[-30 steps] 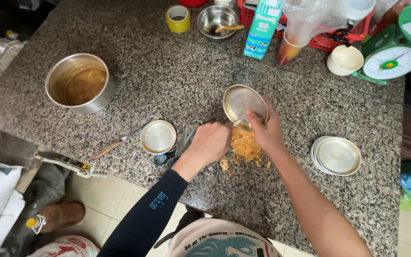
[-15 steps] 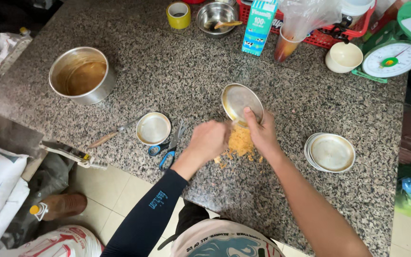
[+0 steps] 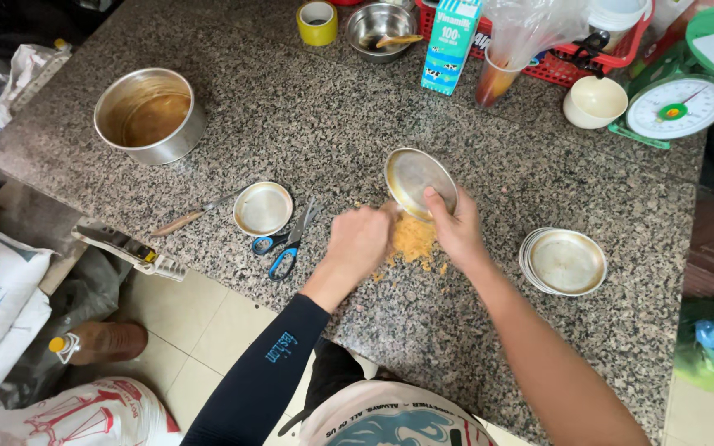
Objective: The person scrapes food residue out of metal containers onto a granite countertop by hand. Using a scraper, they collect the residue into a pile and move it into a trash bag. Finally, they wash their hands and the containers in a sink.
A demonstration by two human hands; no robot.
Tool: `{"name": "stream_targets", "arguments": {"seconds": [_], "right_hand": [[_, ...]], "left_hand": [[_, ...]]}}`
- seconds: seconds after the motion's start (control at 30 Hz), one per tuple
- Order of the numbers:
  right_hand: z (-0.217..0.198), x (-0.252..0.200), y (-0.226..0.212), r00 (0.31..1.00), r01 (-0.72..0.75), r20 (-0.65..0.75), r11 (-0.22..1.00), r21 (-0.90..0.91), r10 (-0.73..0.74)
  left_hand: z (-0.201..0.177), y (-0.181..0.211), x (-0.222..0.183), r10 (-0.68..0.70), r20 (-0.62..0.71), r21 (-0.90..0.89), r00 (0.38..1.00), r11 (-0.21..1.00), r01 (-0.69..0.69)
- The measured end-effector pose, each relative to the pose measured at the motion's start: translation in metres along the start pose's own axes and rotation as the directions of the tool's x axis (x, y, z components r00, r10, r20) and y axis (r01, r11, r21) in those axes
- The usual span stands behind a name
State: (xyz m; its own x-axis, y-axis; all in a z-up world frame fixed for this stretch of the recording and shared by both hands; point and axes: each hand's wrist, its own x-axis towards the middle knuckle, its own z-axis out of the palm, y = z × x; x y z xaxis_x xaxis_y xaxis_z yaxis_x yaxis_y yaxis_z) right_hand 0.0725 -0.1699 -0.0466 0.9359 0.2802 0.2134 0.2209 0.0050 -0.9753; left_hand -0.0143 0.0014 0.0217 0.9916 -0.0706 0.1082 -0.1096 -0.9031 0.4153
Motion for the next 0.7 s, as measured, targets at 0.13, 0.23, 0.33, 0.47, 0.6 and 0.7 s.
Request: {"name": "stream_targets", "arguments": {"seconds": [0.13, 0.23, 0.33, 0.47, 0.6, 0.7], "right_hand": [[-0.006, 0.001, -0.005, 0.997, -0.076, -0.017, 0.989, 0.127, 0.078], [-0.007, 0.002, -0.010, 0.989, -0.127, -0.046, 0.967, 0.221, 0.140], [-0.011, 0.001, -0.013, 0.983, -0.161, -0.039, 0.954, 0.252, 0.177], [-0.013, 0.000, -0.015, 0.992, -0.119, -0.023, 0.976, 0.181, 0.125], [-0.015, -0.002, -0.017, 0.998, -0.060, -0.010, 0.991, 0.122, 0.062], [-0.018, -0.006, -0.019, 0.999, 0.049, 0.020, 0.999, -0.014, -0.049]], "left_hand": [[-0.004, 0.007, -0.001, -0.020, -0.011, -0.114, 1.000, 0.993, 0.019], [-0.008, 0.012, -0.002, -0.035, -0.057, -0.125, 0.998, 0.992, 0.027], [-0.007, 0.018, -0.002, 0.027, -0.049, -0.162, 0.998, 0.986, -0.034], [-0.004, 0.019, 0.000, -0.025, -0.053, -0.024, 0.998, 0.999, 0.024], [0.006, 0.020, 0.003, 0.022, 0.027, -0.081, 0.999, 0.997, -0.019], [0.012, 0.021, 0.004, -0.043, 0.047, -0.031, 0.998, 0.999, 0.045]]}}
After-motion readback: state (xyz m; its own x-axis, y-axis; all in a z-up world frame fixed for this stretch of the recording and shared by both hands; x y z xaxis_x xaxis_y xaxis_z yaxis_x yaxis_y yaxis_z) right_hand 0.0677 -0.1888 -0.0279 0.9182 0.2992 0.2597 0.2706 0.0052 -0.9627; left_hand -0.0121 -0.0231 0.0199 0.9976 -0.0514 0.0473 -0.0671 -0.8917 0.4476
